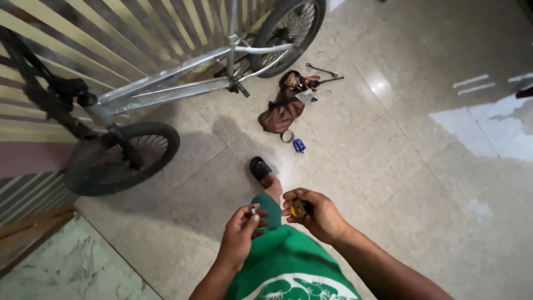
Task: Repairing a bicycle by adjusting and fastening the rear wheel axle and chain assembly using tools.
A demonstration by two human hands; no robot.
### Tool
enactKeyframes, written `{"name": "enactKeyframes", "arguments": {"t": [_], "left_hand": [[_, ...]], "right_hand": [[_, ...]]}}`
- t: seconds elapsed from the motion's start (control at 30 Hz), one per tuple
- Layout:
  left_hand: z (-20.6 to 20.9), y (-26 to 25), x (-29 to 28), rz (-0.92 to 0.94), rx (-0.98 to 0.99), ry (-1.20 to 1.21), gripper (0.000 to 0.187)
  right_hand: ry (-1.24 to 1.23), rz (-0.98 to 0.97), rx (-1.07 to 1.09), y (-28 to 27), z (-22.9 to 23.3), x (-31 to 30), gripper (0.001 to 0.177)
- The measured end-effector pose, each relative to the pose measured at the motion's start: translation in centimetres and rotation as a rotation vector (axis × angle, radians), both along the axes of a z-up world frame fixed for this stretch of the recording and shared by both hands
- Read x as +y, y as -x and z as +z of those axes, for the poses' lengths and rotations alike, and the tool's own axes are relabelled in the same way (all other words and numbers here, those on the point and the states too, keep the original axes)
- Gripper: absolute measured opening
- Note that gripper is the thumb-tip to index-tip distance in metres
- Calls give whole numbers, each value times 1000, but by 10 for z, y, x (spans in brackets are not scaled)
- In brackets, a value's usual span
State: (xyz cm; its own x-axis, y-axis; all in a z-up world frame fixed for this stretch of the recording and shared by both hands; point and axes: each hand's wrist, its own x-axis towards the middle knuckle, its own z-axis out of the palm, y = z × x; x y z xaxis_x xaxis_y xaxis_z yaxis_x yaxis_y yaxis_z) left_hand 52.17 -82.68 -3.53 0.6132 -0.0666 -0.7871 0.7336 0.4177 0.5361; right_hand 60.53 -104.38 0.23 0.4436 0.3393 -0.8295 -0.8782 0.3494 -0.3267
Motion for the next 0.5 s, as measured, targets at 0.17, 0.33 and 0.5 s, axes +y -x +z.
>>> {"name": "enactKeyframes", "arguments": {"t": [0.17, 0.33, 0.5], "left_hand": [[-53, -64, -30, 25, 31, -66, 22], [-38, -127, -67, 107, -159, -44, 16], [-49, -158, -111, 213, 13, -40, 14]], "right_hand": [[17, 130, 68, -71, -5, -9, 34], [-96, 129, -25, -110, -49, -53, 29], [230, 255, 233, -188, -41, -78, 29]]}}
